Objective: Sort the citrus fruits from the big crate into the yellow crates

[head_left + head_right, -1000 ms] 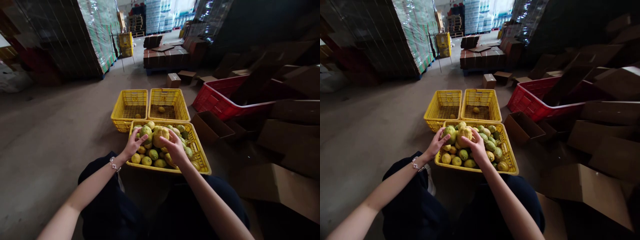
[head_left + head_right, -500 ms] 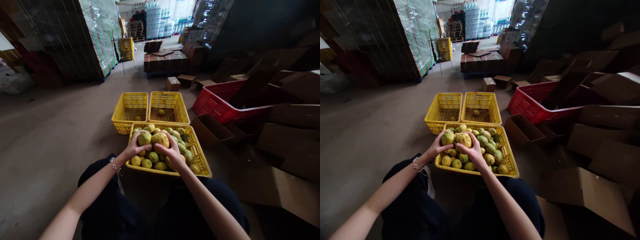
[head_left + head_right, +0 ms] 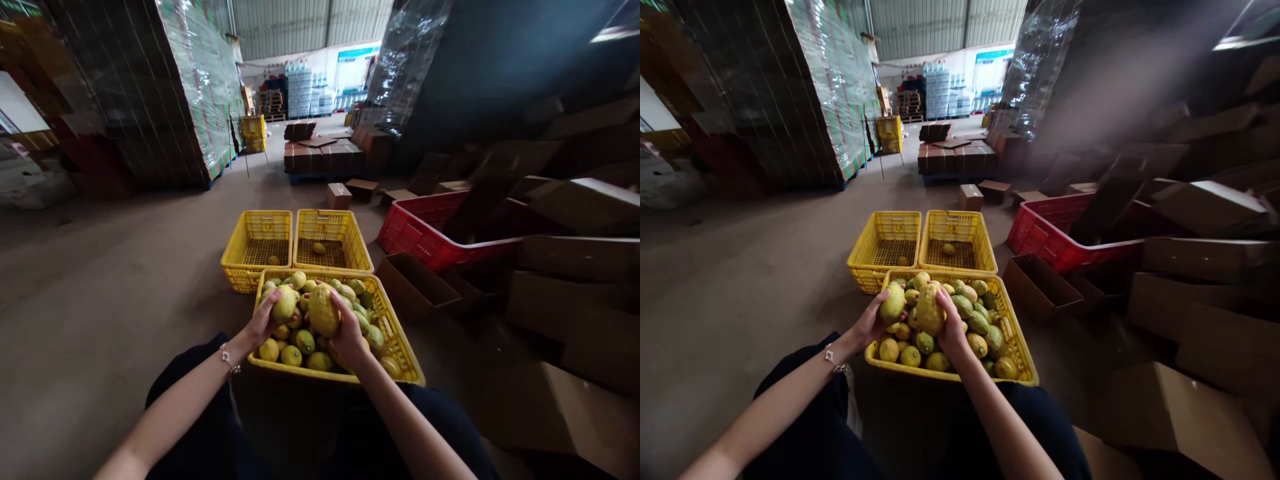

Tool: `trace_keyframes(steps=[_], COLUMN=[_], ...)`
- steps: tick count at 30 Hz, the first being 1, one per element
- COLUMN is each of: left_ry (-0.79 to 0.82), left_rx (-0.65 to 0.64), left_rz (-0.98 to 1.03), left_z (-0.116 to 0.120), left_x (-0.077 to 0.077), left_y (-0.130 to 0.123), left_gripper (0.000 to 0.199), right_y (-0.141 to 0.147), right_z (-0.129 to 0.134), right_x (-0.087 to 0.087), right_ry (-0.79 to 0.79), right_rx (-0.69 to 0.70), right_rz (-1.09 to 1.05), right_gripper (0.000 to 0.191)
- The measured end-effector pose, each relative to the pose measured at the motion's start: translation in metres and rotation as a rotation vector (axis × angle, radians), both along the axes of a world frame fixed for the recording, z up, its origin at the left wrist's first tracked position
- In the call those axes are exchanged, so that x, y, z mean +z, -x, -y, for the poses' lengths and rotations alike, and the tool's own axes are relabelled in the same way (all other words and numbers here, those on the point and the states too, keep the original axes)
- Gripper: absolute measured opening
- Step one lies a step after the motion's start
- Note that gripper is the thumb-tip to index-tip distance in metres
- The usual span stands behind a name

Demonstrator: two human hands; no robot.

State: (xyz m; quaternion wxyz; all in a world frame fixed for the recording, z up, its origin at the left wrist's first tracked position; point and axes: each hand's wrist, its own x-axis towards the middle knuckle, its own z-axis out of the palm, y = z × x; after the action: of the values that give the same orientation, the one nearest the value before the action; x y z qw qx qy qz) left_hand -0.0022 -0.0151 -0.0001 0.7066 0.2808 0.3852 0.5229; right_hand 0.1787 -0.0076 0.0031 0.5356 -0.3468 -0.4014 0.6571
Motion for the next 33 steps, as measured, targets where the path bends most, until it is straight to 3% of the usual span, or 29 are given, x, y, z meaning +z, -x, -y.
trace_keyframes(steps=[4,7,9,11,15,16,18,20,22,29,31,33], left_ry=[0.084,0.189,0.31,0.419,0.575,0.565,0.559,0.563,0.535,0.189,0.086,0.01], left_rx=[0.012,0.02,0.009,-0.007,-0.261,-0.387,-0.517,-0.521,-0.432,-0.056,-0.013,-0.048], left_rz=[0.142,0.166,0.134,0.07,-0.085,-0.13,-0.252,-0.362,-0.402,-0.537,-0.65,-0.8], left_z=[-0.005,-0.008,-0.006,0.002,0.025,0.03,0.032,0.021,-0.002,-0.125,-0.14,-0.138], left_x=[0.002,-0.004,-0.023,-0.052,-0.111,-0.119,-0.123,-0.112,-0.09,0.001,0.013,0.013], left_y=[0.002,0.0,-0.005,-0.011,-0.013,-0.012,-0.006,0.0,0.007,0.043,0.05,0.052], left_gripper=[0.059,0.048,0.036,0.026,0.026,0.028,0.034,0.033,0.028,0.038,0.042,0.042], right_y=[-0.001,-0.007,-0.011,-0.014,-0.019,-0.02,-0.024,-0.026,-0.027,-0.024,-0.025,-0.027], right_z=[-0.002,-0.004,-0.006,-0.008,-0.014,-0.015,-0.018,-0.019,-0.019,-0.02,-0.022,-0.024], right_x=[0.002,0.002,0.001,0.001,-0.006,-0.008,-0.014,-0.018,-0.02,-0.019,-0.021,-0.023], right_ry=[0.175,0.364,0.465,0.532,0.528,0.516,0.497,0.491,0.494,0.593,0.601,0.576], right_rx=[0.013,0.004,-0.021,-0.048,-0.127,-0.142,-0.151,-0.132,-0.112,-0.123,-0.118,-0.073], right_rz=[-0.177,-0.28,-0.289,-0.287,-0.26,-0.25,-0.23,-0.212,-0.195,-0.2,-0.2,-0.168], right_gripper=[0.049,0.04,0.032,0.029,0.027,0.028,0.032,0.034,0.036,0.035,0.033,0.033])
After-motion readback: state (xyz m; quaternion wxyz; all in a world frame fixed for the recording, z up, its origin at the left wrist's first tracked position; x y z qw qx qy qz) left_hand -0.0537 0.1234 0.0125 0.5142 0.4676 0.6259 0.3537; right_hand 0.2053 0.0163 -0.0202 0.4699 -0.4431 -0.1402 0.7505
